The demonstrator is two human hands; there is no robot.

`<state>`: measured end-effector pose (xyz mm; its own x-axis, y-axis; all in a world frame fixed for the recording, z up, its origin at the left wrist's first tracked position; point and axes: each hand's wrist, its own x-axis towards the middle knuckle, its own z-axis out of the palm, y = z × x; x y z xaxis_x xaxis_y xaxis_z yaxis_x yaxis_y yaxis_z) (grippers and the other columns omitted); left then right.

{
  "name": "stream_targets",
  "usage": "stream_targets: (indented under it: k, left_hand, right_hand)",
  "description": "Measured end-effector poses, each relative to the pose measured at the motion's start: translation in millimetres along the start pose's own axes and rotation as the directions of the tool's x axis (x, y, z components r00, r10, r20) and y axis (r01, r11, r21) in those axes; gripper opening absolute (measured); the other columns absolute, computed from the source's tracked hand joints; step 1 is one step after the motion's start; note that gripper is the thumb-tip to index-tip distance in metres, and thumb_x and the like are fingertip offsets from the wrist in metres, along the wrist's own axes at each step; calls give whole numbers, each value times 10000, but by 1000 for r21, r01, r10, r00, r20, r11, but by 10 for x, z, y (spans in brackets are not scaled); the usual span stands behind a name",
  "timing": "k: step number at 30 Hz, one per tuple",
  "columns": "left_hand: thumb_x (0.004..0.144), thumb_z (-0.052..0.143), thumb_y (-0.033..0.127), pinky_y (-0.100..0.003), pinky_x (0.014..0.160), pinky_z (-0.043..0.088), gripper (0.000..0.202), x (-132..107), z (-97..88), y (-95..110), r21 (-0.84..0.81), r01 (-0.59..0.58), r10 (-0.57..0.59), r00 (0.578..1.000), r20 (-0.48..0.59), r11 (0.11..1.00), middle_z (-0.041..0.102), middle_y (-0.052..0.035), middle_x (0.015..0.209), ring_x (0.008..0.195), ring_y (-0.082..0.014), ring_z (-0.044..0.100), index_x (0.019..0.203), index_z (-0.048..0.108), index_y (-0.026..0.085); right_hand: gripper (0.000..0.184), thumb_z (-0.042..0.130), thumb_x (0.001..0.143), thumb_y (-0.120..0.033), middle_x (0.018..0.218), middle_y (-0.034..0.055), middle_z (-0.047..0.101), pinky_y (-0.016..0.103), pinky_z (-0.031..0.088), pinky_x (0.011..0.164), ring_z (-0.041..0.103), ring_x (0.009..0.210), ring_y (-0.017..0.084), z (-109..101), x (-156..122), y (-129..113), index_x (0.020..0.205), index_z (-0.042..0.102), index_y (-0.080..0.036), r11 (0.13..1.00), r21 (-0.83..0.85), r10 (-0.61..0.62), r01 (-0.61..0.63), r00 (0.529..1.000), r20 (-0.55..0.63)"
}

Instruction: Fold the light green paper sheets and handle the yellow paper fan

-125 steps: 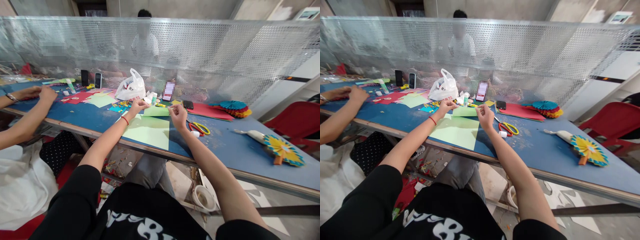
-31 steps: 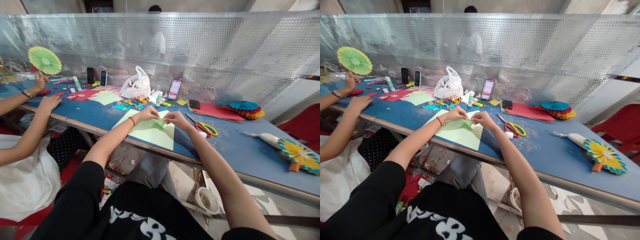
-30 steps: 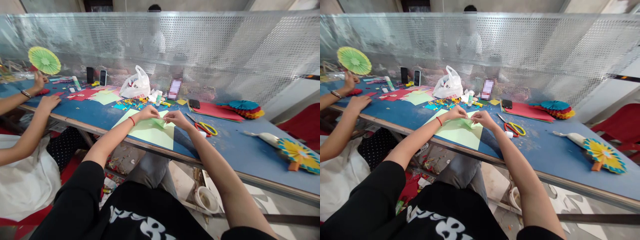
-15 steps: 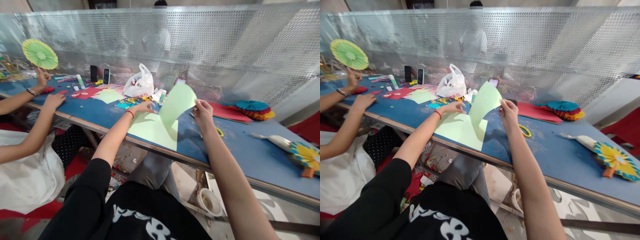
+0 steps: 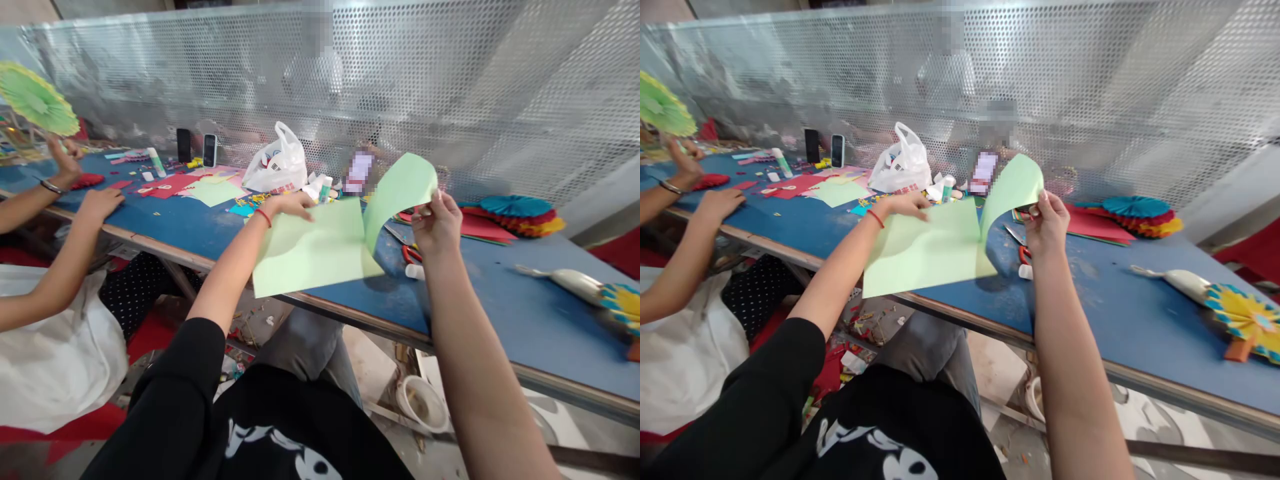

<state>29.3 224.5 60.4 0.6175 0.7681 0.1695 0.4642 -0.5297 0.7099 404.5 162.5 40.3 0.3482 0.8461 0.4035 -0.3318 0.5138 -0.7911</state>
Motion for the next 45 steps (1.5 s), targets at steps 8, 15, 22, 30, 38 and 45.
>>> stream_targets:
  k: [8,15,22,30,38,45]
  left_hand:
    - [842,766,699,-364,855,613,560,-111,-135,-166,-343,-321,9,742,-670,883,802,-106,1125,965,-238,764,1102,746,203]
    - [832,834,641,-386,917,620,496,-78,-13,-115,-362,-417,-11,643,-766,834,806,-104,1171,1105,-271,759,1050,773,199]
    - [870,823,598,-409,952,616,452,-102,16,-29,-385,-424,-18,653,-757,820,806,-89,1179,1085,-258,758,1078,770,199]
    - [933,774,530,-417,927,623,399,-156,29,-41,-459,-336,-77,733,-676,822,801,-114,1173,1022,-258,781,1109,734,174]
    - [888,842,453,-379,749,619,323,-156,186,71,-503,-97,-141,900,-413,859,817,-107,915,747,-227,763,941,765,144]
    - [872,864,292,-302,659,583,189,-205,339,80,-331,154,-198,975,-104,931,783,-51,792,641,-164,710,846,771,129]
  right_hand:
    - [336,906,721,-271,538,-111,447,194,301,436,316,464,53,135,-49,-103,735,571,-250,985,168,62,-42,992,-113]
    - [278,807,830,-190,539,-108,448,178,277,441,292,438,39,234,-120,-159,726,552,-229,980,188,88,-66,990,-112]
    - [236,819,781,-162,565,-89,446,209,260,458,305,475,50,289,-179,-156,716,600,-219,981,183,85,-69,993,-81]
    - [237,790,811,-114,554,-87,431,198,242,449,292,461,45,319,-188,-159,675,620,-209,973,215,105,-83,990,-92]
    - [280,717,900,-75,534,-76,452,147,269,412,295,424,36,371,-237,-213,659,637,-193,960,254,138,-115,987,-77]
    - [348,693,969,-135,552,-89,408,133,255,386,236,400,30,378,-202,-243,641,600,-203,944,313,133,-104,988,-72]
